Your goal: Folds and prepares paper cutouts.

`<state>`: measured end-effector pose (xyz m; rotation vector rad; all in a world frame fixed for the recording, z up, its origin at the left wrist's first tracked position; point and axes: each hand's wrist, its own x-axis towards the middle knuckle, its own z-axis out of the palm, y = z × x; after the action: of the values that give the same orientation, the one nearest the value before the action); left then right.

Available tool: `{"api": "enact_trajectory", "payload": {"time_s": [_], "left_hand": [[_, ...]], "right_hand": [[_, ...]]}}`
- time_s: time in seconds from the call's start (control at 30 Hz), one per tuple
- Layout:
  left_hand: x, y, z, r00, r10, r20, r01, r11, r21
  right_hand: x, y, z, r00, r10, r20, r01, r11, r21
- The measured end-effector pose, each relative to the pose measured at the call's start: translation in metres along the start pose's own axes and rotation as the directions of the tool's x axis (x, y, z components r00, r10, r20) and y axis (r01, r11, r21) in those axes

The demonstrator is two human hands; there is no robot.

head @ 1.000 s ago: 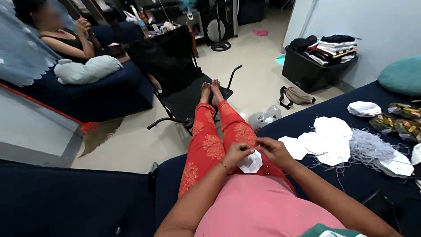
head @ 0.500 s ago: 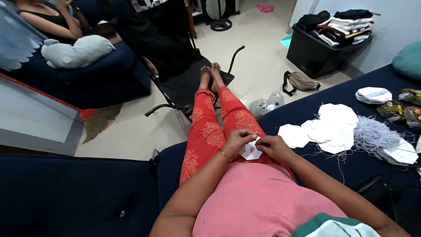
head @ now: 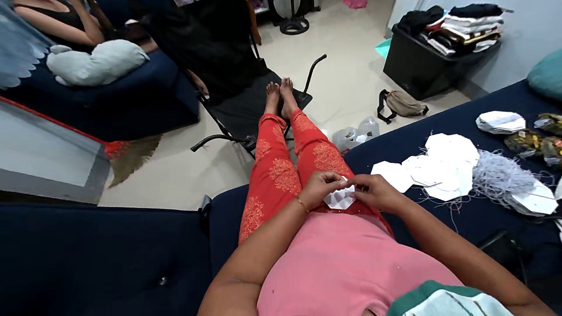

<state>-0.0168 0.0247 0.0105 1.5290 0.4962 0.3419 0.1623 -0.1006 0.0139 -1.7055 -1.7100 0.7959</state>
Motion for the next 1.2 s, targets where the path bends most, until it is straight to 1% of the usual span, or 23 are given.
{"api": "enact_trajectory", "payload": {"time_s": [0.03, 0.1, 0.17, 0.27, 0.37, 0.43, 0.5, 0.6, 0.67, 0.73, 0.87, 1.03, 1.2], "left_hand": [[0.000, 0.001, 0.000, 1.000, -0.005, 0.007, 0.004, 1.000, 0.023], [0.000, 0.003, 0.000, 1.000, -0.021, 0.014, 0.020, 0.998, 0.061], [0.000, 0.004, 0.000, 0.999, -0.024, 0.027, 0.022, 0.997, 0.080], [0.001, 0.004, 0.000, 0.998, -0.030, 0.054, 0.024, 0.994, 0.106], [0.000, 0.005, 0.000, 0.997, -0.031, 0.072, 0.022, 0.993, 0.117], [0.000, 0.005, 0.000, 0.998, -0.023, 0.065, 0.016, 0.994, 0.105], [0.000, 0.004, 0.000, 0.999, -0.012, 0.046, 0.008, 0.996, 0.086], [0.001, 0.001, -0.001, 1.000, 0.014, 0.025, -0.015, 0.998, 0.054], [0.001, -0.001, -0.001, 0.999, 0.031, -0.008, -0.031, 1.000, -0.004], [0.001, -0.001, 0.001, 0.999, 0.029, -0.042, -0.032, 0.998, -0.059], [0.002, 0.001, 0.003, 0.998, 0.014, -0.059, -0.019, 0.995, -0.093], [0.002, 0.000, 0.003, 0.997, -0.016, -0.074, 0.009, 0.995, -0.104], [0.003, 0.000, 0.003, 0.997, -0.027, -0.067, 0.020, 0.995, -0.094]], "right_hand": [[0.000, 0.001, -0.002, 0.997, -0.053, -0.050, 0.053, 0.999, -0.014], [0.000, 0.003, -0.004, 0.969, -0.184, -0.167, 0.175, 0.982, -0.066], [0.002, 0.002, -0.004, 0.932, -0.283, -0.225, 0.266, 0.958, -0.106], [0.004, 0.002, -0.004, 0.907, -0.358, -0.223, 0.338, 0.933, -0.124], [0.006, 0.004, -0.003, 0.900, -0.382, -0.209, 0.363, 0.924, -0.125], [0.007, 0.005, -0.003, 0.905, -0.367, -0.214, 0.356, 0.930, -0.090], [0.007, 0.006, -0.002, 0.916, -0.326, -0.235, 0.335, 0.942, -0.004], [0.004, 0.006, 0.005, 0.947, -0.203, -0.249, 0.247, 0.956, 0.160], [0.001, 0.006, 0.014, 0.956, -0.118, -0.270, 0.182, 0.957, 0.225], [-0.001, 0.007, 0.023, 0.947, -0.082, -0.311, 0.157, 0.961, 0.226], [0.000, 0.008, 0.033, 0.915, -0.109, -0.388, 0.201, 0.958, 0.205], [0.000, 0.007, 0.034, 0.907, -0.092, -0.412, 0.185, 0.964, 0.192], [-0.001, 0.004, 0.034, 0.915, -0.038, -0.401, 0.129, 0.971, 0.201]]}}
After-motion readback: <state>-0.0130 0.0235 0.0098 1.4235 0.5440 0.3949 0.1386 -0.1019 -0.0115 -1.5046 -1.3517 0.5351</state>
